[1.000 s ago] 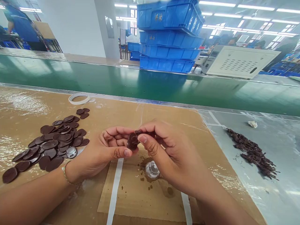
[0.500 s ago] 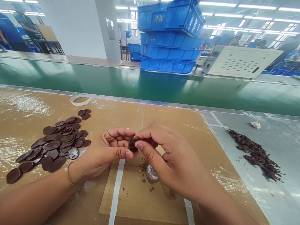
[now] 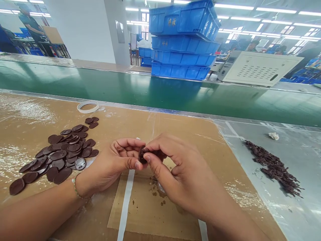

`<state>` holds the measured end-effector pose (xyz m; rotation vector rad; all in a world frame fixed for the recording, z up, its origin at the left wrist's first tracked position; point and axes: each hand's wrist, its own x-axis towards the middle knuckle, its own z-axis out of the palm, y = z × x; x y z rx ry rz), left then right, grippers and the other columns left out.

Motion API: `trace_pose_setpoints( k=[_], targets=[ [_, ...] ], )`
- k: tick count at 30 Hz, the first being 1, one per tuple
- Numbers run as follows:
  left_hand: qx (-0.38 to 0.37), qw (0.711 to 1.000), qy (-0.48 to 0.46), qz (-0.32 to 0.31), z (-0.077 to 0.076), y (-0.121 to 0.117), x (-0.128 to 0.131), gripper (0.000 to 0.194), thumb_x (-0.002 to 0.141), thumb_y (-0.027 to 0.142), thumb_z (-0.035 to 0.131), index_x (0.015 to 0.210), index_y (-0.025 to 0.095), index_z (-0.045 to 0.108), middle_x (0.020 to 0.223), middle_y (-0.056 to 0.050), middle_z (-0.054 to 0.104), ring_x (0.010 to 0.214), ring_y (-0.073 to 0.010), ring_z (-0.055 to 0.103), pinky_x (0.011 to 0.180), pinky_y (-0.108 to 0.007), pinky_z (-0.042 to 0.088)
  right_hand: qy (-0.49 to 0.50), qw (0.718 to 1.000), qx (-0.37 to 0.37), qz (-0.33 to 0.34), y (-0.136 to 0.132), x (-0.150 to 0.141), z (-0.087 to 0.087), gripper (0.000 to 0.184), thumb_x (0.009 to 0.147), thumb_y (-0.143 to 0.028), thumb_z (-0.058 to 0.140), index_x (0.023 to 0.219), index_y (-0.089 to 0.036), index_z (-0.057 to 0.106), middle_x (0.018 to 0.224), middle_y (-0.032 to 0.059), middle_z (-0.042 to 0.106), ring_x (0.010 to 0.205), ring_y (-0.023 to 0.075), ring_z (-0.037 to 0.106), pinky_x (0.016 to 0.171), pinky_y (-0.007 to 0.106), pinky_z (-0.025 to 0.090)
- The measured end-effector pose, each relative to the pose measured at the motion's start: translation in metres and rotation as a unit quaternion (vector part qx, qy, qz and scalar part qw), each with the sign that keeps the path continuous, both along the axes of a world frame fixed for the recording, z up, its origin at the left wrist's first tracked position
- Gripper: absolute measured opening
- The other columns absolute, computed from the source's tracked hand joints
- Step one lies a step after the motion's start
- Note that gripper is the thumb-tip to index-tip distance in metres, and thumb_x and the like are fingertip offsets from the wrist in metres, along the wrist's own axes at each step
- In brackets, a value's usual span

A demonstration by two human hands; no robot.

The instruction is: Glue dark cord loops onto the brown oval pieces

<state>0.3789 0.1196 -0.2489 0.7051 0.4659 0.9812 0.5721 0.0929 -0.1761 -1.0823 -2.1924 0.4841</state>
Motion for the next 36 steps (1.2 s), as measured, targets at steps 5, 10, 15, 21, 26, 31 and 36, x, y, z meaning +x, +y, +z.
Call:
trace_pose_setpoints(
  k=[5,10,15,21,26,31,36],
  targets=[
    [0.006,1.0,0.001,0.008,-0.0025,-0.0006,-0.0004,0.04,0.058,0.003,0.099,0.091,0.018,0.084,0.077,0.0,0.081,0.065,-0.0092,0.077,0.068,-0.012,0.062,0.009,1.0,0.002,0.0,-0.0004,-0.0019,-0.0007,0.016,0.1,-0.013,0.064,0.089,-0.022,0.072,0.078,-0.0038,0.068,0.07,0.0077,0.063,0.064,0.02,0.048],
    [0.007,1.0,0.009,0.014,-0.0033,-0.0009,-0.0014,0.036,0.06,0.007,0.1,0.09,0.019,0.084,0.078,-0.002,0.082,0.066,-0.0096,0.077,0.069,-0.013,0.062,0.02,1.0,0.008,-0.01,-0.0001,-0.0024,-0.0005,0.019,0.098,-0.013,0.065,0.084,-0.023,0.074,0.072,-0.0059,0.063,0.064,0.0056,0.058,0.058,0.018,0.043],
    [0.003,1.0,0.009,0.011,-0.0006,-0.0007,0.0004,0.035,0.059,0.005,0.099,0.087,0.018,0.083,0.078,-0.002,0.082,0.064,-0.0091,0.077,0.068,-0.012,0.062,0.023,1.0,-0.008,-0.008,0.0013,-0.0022,-0.0002,0.022,0.099,-0.015,0.067,0.081,-0.025,0.073,0.07,-0.0077,0.062,0.062,0.005,0.057,0.057,0.017,0.041],
    [-0.009,1.0,0.0,0.013,-0.0009,-0.0009,0.0011,0.033,0.06,0.003,0.097,0.086,0.017,0.082,0.077,-0.002,0.082,0.064,-0.0092,0.076,0.068,-0.013,0.062,0.026,1.0,-0.015,-0.009,0.0023,-0.0042,0.0006,0.024,0.096,-0.013,0.066,0.077,-0.024,0.074,0.067,-0.0078,0.061,0.057,0.0048,0.052,0.053,0.019,0.038],
    [-0.011,1.0,0.001,0.014,-0.0002,0.001,0.0022,0.031,0.062,0.002,0.095,0.087,0.017,0.082,0.077,-0.003,0.082,0.064,-0.0099,0.076,0.069,-0.015,0.063,0.029,0.999,-0.027,-0.015,0.0025,-0.0046,0.0001,0.023,0.097,-0.014,0.066,0.077,-0.024,0.075,0.067,-0.0064,0.062,0.058,0.0066,0.054,0.054,0.021,0.038],
    [-0.019,1.0,0.008,0.021,0.0012,-0.001,0.0022,0.032,0.06,0.001,0.094,0.085,0.016,0.082,0.076,-0.004,0.081,0.062,-0.0097,0.076,0.067,-0.014,0.061,0.033,0.999,-0.024,-0.02,0.003,-0.0056,0.0003,0.023,0.095,-0.013,0.067,0.076,-0.024,0.074,0.066,-0.0071,0.062,0.058,0.0062,0.053,0.054,0.02,0.038],
    [-0.007,1.0,0.006,0.019,-0.0011,-0.0018,0.0006,0.033,0.061,0.003,0.096,0.088,0.017,0.082,0.078,-0.003,0.082,0.065,-0.0101,0.076,0.07,-0.015,0.062,0.034,0.999,-0.012,-0.025,0.0031,-0.0061,-0.0014,0.024,0.095,-0.011,0.068,0.078,-0.026,0.075,0.067,-0.0083,0.062,0.059,0.0058,0.053,0.056,0.019,0.039]
  ],
)
